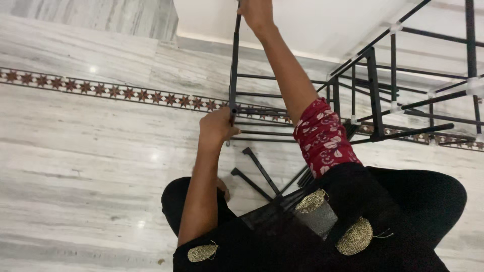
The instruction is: The person assembles a black metal frame by inserting vertical rods into a horizontal base structure. They repeatedly pick up rods, align them with the frame, and push them into place while sitting on the floor.
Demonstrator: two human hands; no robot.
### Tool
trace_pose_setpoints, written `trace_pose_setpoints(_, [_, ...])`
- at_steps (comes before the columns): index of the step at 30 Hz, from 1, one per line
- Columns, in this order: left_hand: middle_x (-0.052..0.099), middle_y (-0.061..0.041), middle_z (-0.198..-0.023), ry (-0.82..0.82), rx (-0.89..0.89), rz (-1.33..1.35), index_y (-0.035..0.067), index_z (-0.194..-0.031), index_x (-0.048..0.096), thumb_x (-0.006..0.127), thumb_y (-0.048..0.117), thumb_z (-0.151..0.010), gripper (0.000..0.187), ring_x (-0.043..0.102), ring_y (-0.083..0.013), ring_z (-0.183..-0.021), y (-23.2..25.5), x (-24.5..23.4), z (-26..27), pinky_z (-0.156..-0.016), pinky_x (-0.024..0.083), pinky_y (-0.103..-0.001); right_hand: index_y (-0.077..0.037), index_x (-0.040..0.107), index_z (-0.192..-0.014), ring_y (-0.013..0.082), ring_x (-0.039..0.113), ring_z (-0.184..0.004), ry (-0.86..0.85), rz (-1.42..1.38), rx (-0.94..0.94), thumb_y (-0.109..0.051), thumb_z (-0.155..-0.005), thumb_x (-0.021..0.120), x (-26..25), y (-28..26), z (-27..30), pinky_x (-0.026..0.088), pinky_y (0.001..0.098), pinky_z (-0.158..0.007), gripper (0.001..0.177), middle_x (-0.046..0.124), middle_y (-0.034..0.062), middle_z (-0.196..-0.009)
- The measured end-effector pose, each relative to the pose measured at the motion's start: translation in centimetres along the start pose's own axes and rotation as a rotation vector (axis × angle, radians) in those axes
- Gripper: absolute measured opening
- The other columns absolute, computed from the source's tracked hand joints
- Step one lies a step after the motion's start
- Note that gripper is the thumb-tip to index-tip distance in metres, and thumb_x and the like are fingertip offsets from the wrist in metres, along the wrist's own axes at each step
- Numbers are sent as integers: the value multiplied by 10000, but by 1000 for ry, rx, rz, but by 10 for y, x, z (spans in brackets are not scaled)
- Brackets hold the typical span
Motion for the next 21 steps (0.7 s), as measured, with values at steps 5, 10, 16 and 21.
trace_pose_setpoints(5, [769,-70,-949,-17,2,-27,158,-966,721,941,366,-583,489,714,-300,-969,-2,-8,-7,-796,560,-450,-81,657,-1219,135,733,-606,-101,-325,269,-380,-1035,627,-55,-67,0,592,268,-530,352,671,32,-700])
trace_pose_setpoints(10, [771,-71,-986,-91,-15,-55,169,-978,754,947,364,-569,493,716,-292,-996,-11,-3,-20,-816,567,-445,-69,570,-1332,102,693,-565,-250,-444,500,-483,-1015,556,-117,-102,34,548,250,-419,521,699,17,-740])
trace_pose_setpoints(16, [774,-71,-984,-77,13,-9,179,-996,743,940,332,-562,501,722,-299,-988,-16,6,-27,-819,561,-441,-17,544,-1438,71,548,-557,-397,-987,717,-516,-1073,396,-158,-61,112,459,202,-458,635,613,26,-762])
trace_pose_setpoints(21, [787,-65,-985,-78,39,66,197,-1013,763,901,332,-610,447,744,-287,-968,-16,2,-22,-814,576,-426,184,482,-1392,198,766,-862,-302,-853,848,70,-897,655,-224,27,146,616,259,-798,537,728,181,-1011])
Point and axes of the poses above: each hand's wrist, its own z-axis away from the middle knuckle, its own x-axis out of the palm, y = z × x, the point moved 6 cm from there along -z, towards the middle knuckle
